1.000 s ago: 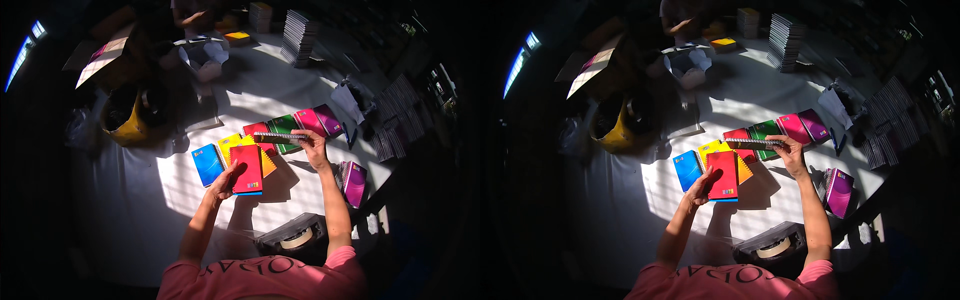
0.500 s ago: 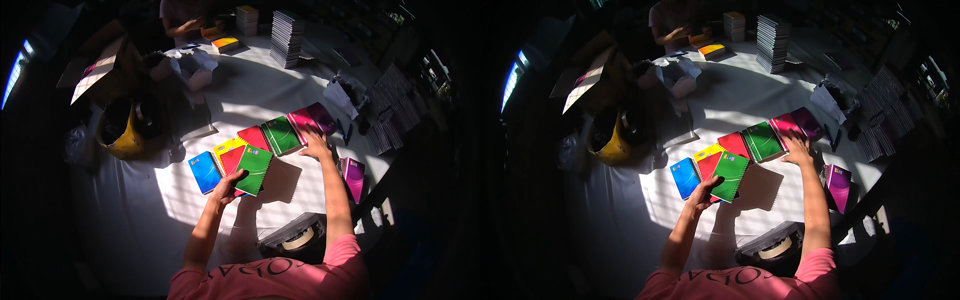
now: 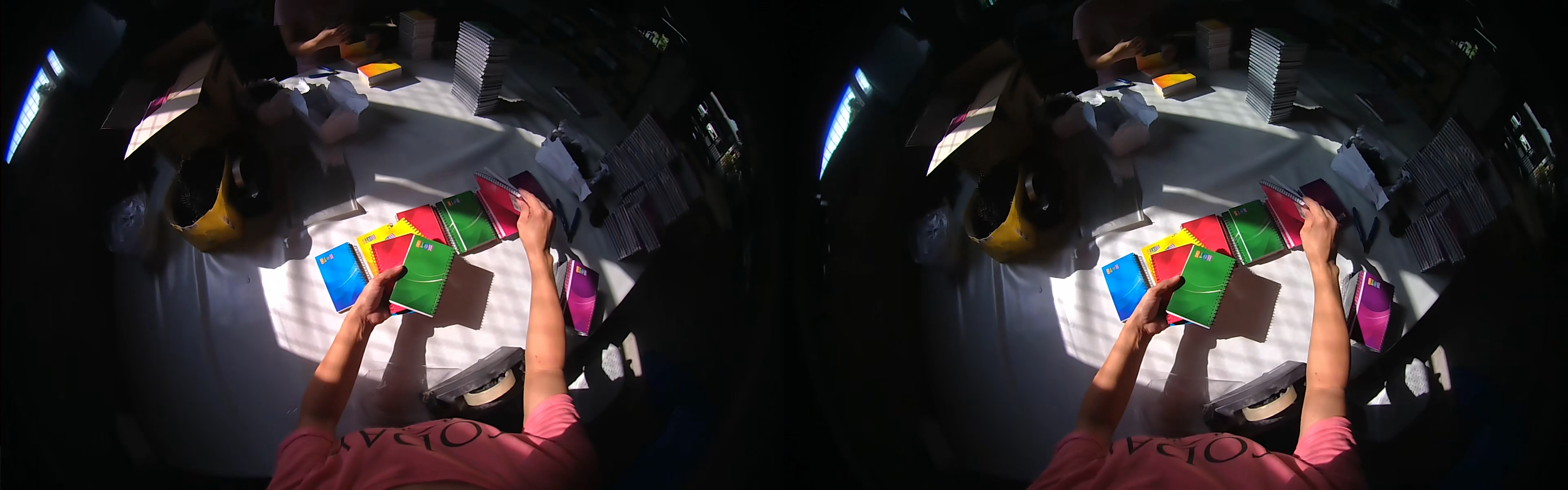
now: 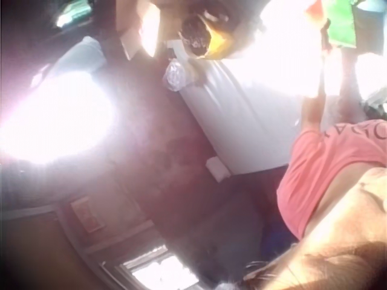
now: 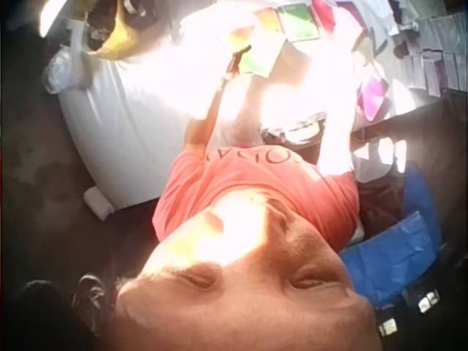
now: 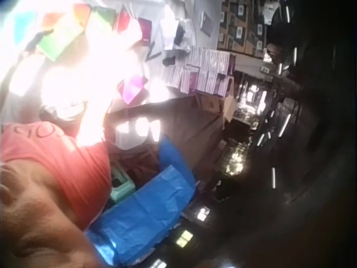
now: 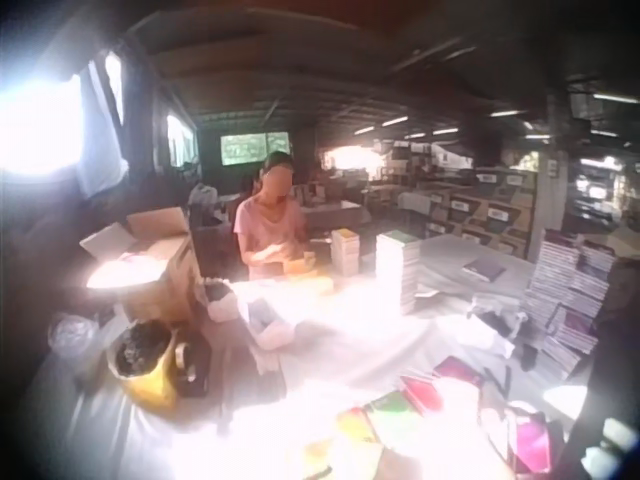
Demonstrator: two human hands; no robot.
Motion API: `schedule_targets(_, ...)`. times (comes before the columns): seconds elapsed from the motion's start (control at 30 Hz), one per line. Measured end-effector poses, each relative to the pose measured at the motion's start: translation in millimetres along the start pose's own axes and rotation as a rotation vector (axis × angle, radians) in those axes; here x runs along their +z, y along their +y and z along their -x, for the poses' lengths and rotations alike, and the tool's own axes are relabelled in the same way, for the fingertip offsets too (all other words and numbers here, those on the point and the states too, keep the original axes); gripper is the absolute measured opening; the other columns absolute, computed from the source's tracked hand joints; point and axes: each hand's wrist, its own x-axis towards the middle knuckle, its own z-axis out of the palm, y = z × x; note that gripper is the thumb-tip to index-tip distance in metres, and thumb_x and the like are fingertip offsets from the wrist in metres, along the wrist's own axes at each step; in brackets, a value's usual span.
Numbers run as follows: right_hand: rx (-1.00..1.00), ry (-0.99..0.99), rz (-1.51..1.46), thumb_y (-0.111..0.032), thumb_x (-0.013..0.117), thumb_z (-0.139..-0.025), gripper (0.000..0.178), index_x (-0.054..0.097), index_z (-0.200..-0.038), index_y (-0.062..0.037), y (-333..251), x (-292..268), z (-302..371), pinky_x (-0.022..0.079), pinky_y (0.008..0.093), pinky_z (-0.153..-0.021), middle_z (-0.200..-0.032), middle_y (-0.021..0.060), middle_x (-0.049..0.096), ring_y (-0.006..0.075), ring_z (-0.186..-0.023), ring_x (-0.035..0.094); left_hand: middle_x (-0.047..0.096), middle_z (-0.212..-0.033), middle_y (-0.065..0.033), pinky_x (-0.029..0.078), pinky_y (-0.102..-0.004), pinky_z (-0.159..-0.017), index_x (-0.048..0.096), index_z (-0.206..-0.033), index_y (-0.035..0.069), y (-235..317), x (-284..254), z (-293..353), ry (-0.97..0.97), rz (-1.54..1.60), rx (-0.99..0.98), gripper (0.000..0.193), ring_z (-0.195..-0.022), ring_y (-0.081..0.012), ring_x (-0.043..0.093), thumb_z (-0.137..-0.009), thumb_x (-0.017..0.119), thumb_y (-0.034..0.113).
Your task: The person places notebooks into plastic sleeves, seals the openings with tape from a dispenser, and stacks the packaged items into piles on the table.
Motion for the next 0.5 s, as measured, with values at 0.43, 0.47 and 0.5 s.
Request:
schedule_targets(0.43,0.314,-0.242,-0.14,0.005,0.057,-0.077,0.025,0.068,-0.098,-0.0047,32.3,4.2,13.1,0.051,0.0371,-0.073,-0.087,0.0215,0.064,0.0339,-0.083,0.063,0.059,-0.116,-0.0116,0.048,-0.0393,-0.089,0.051,-0.122,0.004,6.1,-1.7,2.1,-0.032,-0.032,0.042,0.048,-0.103,-0.0233,0.059,-0.089,0.054,0.038)
schedule_targets(0.47,0.339,-0.21,-0.337,0.006,0.057,-0.078,0.024,0.067,-0.098,-0.0021,29.1,-3.1,6.2,0.051,0.0325,-0.075,-0.09,0.0181,0.066,0.0276,-0.084,0.065,0.057,-0.119,-0.0126,0.048,-0.0413,-0.09,0.05,-0.124,0.005,6.1,4.6,0.5,-0.008,-0.033,0.04,0.054,-0.105,-0.0244,0.058,-0.088,0.054,0.044)
schedule_targets(0.5,0.367,-0.185,-0.543,0.006,0.057,-0.079,0.023,0.067,-0.099,0.0005,18.4,-8.8,1.1,0.051,0.0278,-0.077,-0.093,0.0148,0.068,0.0214,-0.086,0.066,0.056,-0.122,-0.0136,0.047,-0.0432,-0.09,0.048,-0.127,0.006,6.1,6.1,2.0,0.03,-0.034,0.039,0.06,-0.107,-0.0256,0.057,-0.087,0.054,0.049)
